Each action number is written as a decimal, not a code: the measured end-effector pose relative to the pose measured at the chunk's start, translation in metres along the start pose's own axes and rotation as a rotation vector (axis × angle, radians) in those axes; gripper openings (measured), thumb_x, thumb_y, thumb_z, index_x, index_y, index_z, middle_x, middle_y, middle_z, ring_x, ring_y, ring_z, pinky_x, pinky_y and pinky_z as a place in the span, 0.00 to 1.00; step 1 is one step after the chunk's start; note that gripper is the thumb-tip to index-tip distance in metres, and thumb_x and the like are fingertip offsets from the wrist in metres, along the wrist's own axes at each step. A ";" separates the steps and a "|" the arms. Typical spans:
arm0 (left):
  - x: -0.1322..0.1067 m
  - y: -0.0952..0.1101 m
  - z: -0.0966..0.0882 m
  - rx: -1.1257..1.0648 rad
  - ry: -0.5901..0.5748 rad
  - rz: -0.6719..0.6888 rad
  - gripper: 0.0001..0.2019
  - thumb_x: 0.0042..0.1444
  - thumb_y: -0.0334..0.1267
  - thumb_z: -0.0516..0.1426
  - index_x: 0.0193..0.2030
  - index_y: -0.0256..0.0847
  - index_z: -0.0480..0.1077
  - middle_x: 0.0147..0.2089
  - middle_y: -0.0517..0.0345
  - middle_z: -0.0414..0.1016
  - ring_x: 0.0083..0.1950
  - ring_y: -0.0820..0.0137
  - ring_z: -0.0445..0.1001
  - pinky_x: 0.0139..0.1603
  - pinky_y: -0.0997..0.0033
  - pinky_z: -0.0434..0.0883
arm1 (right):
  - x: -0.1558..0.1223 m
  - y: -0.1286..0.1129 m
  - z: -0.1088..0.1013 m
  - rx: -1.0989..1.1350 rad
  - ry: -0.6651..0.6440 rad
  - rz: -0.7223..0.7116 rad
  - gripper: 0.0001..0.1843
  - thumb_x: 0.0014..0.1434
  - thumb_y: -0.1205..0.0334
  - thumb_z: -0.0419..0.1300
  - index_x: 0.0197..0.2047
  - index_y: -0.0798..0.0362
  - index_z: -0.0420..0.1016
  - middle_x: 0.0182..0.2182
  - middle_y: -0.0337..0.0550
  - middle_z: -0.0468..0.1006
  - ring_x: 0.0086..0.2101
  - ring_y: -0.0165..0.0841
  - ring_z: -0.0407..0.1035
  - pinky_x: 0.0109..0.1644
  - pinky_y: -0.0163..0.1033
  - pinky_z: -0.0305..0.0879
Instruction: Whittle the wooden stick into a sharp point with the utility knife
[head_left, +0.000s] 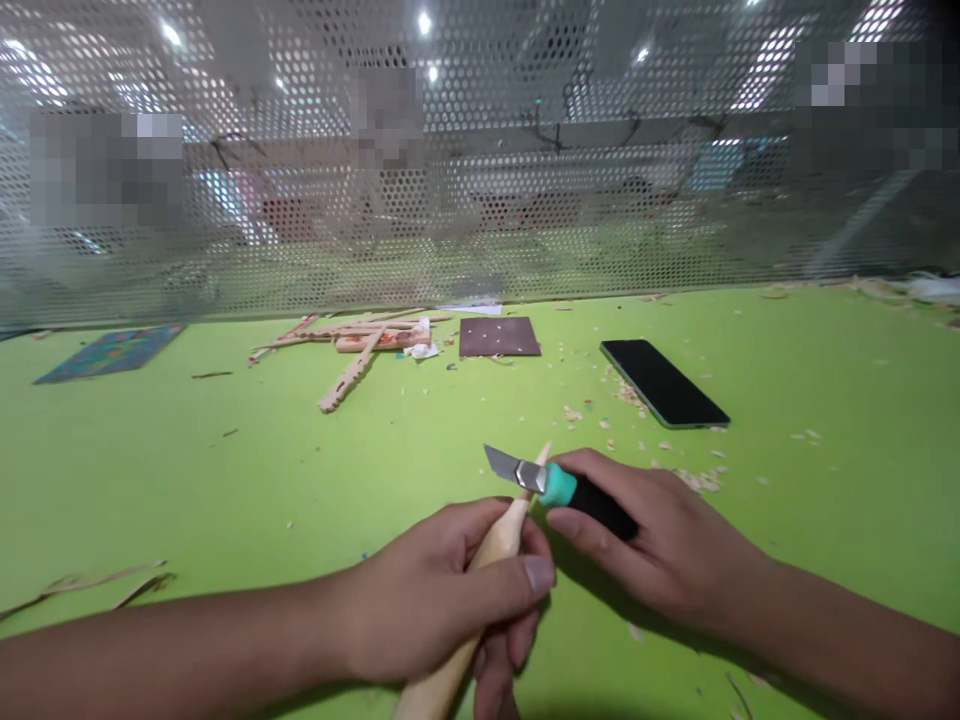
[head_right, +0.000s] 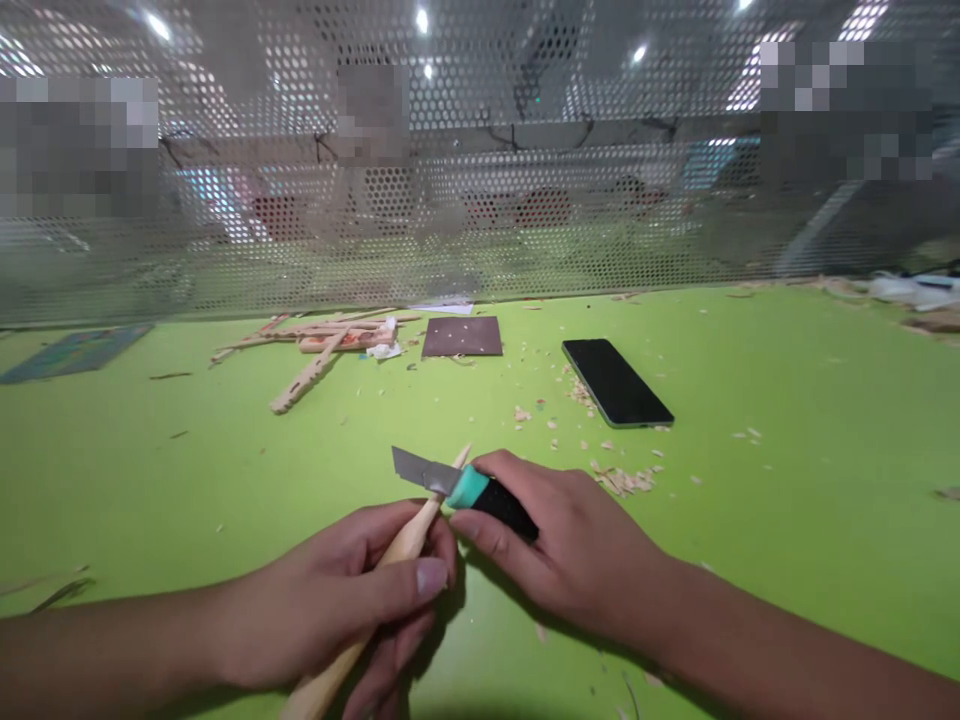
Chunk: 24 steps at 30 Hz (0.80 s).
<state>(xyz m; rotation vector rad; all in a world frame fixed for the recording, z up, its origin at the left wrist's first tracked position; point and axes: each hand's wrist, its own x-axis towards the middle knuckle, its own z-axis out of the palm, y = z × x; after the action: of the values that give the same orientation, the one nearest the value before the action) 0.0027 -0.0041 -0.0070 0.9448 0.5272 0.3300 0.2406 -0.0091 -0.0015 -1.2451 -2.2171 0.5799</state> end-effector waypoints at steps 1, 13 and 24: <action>0.000 -0.001 0.000 -0.018 -0.009 0.009 0.16 0.70 0.51 0.62 0.44 0.43 0.65 0.26 0.67 0.74 0.15 0.80 0.67 0.20 0.80 0.69 | 0.000 0.000 0.000 0.004 -0.001 0.000 0.18 0.77 0.44 0.55 0.50 0.48 0.76 0.31 0.38 0.83 0.28 0.35 0.75 0.32 0.38 0.64; -0.007 0.010 0.011 0.025 0.132 -0.042 0.20 0.65 0.50 0.69 0.45 0.45 0.63 0.18 0.76 0.64 0.14 0.81 0.61 0.17 0.85 0.70 | -0.001 -0.009 -0.004 -0.077 -0.084 -0.009 0.21 0.79 0.44 0.50 0.38 0.47 0.69 0.25 0.36 0.76 0.23 0.34 0.68 0.28 0.38 0.56; -0.006 0.013 0.005 0.049 0.148 -0.057 0.24 0.58 0.54 0.73 0.45 0.42 0.67 0.20 0.75 0.64 0.14 0.83 0.60 0.15 0.87 0.65 | -0.002 -0.006 -0.003 -0.127 -0.275 -0.136 0.15 0.76 0.48 0.53 0.40 0.47 0.69 0.29 0.37 0.78 0.25 0.36 0.70 0.29 0.40 0.56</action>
<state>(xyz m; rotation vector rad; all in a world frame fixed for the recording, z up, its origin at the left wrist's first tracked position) 0.0004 -0.0033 0.0076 0.9551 0.6988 0.3389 0.2390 -0.0133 0.0041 -1.1195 -2.5799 0.5943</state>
